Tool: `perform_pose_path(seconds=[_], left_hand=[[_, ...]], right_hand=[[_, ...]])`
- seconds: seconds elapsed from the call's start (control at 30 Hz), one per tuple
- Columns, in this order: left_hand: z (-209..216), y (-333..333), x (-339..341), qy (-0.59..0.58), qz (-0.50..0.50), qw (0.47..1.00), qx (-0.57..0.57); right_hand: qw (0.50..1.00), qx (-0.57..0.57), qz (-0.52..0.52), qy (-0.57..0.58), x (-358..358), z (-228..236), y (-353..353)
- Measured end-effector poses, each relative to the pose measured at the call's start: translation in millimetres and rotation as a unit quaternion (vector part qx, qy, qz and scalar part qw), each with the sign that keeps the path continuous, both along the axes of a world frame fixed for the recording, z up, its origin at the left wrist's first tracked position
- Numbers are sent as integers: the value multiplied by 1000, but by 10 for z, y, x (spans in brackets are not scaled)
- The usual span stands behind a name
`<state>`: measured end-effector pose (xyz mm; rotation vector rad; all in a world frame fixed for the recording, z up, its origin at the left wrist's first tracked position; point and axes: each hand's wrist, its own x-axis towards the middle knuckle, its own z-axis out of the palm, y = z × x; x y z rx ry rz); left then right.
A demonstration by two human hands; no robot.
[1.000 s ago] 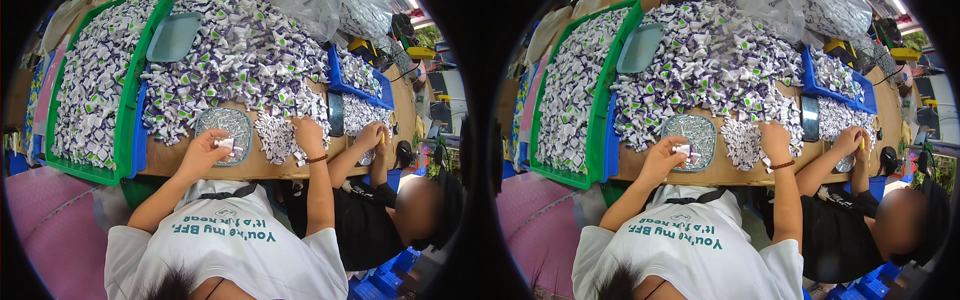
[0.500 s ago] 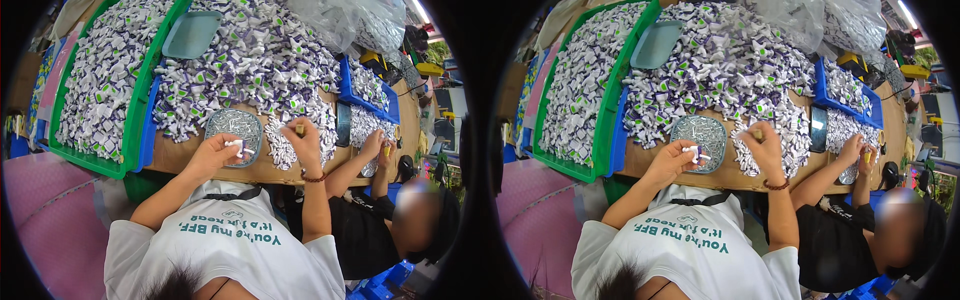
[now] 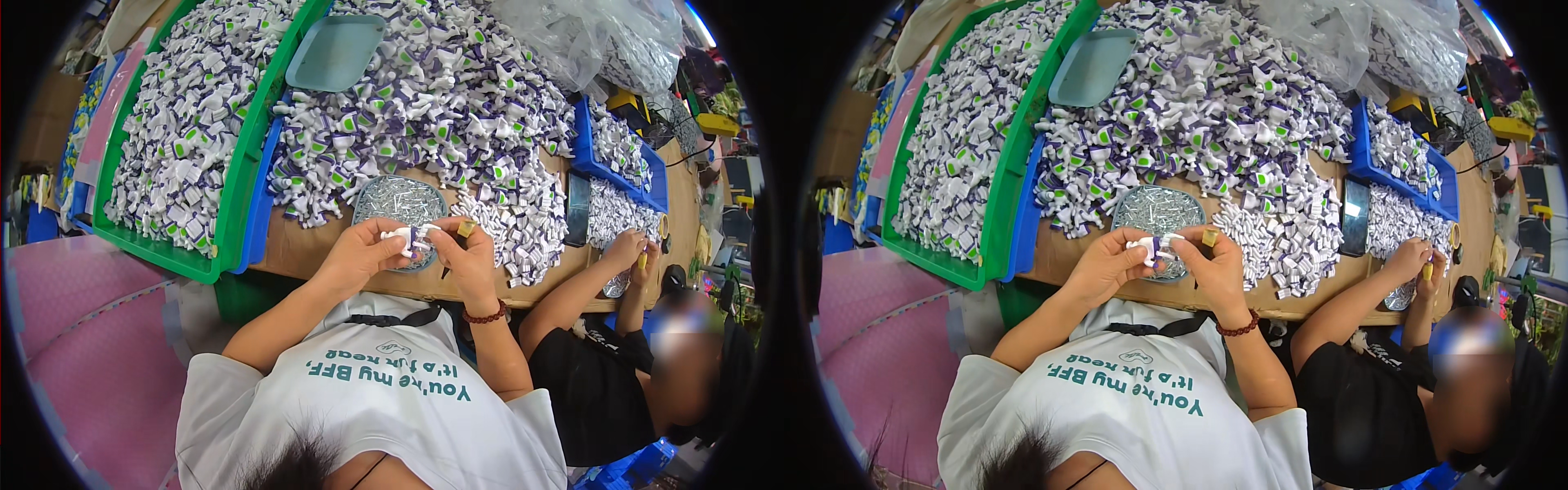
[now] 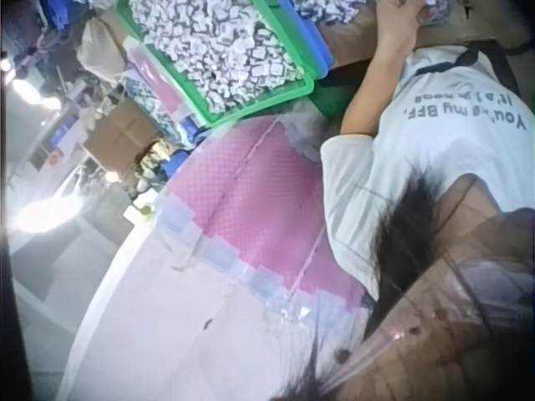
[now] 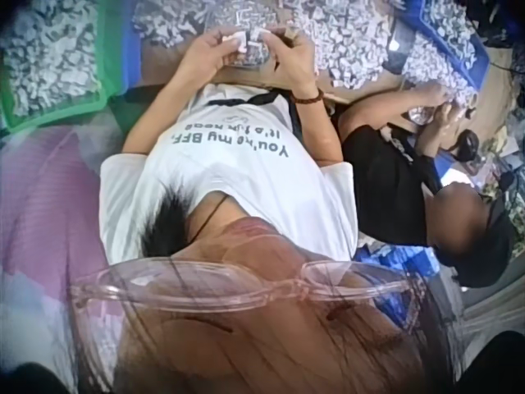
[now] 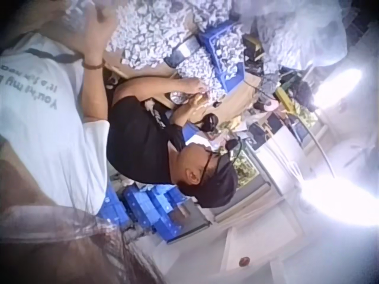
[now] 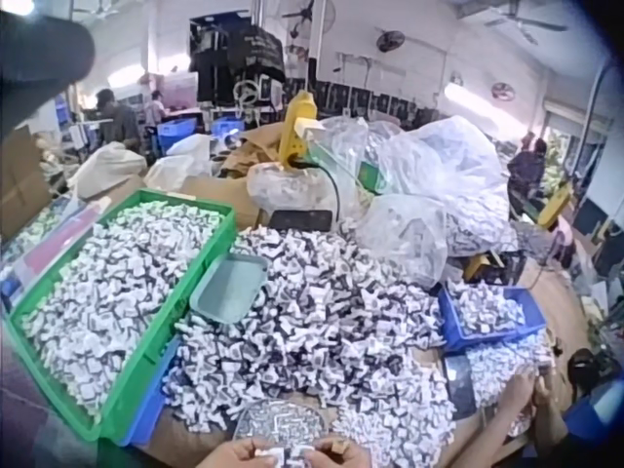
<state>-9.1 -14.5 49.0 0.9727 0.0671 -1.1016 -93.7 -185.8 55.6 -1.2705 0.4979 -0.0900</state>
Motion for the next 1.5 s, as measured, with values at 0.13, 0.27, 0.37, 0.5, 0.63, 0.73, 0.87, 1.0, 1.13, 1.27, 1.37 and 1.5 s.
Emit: perform_pose_path(seconds=[0.13,0.27,0.37,0.5,0.63,0.73,0.87,1.0,1.13,1.27,1.37,1.5], left_hand=[[-5,10,-5,0,4,1000,6],[-4,9,-1,8,14,1000,15],[4,9,-26,-20,13,999,32],[-24,12,-43,-126,12,992,24],[-53,16,-123,-292,17,951,99],[-17,14,-152,-377,22,912,159],[-81,13,-155,-380,38,912,152],[-136,79,-57,-488,-98,846,193],[-235,136,-23,-443,-179,861,174],[-92,133,54,-115,-49,989,78],[107,153,152,-24,-18,998,54],[136,133,150,-40,-16,997,62]], right_hand=[[1000,5,14,-15,-14,-53,7],[997,-54,46,-16,-21,3,-6],[991,-106,83,-12,-28,13,-50],[989,-110,95,-24,-7,30,-59],[984,-148,91,-26,16,-8,-43],[981,-173,78,-25,37,-48,4],[977,-200,74,-29,81,-59,34],[943,-297,146,-10,116,-35,19],[943,-289,165,-16,115,23,29],[947,-260,190,-7,124,107,-11],[942,-253,219,-4,100,183,87],[943,-216,253,-7,92,186,201]])
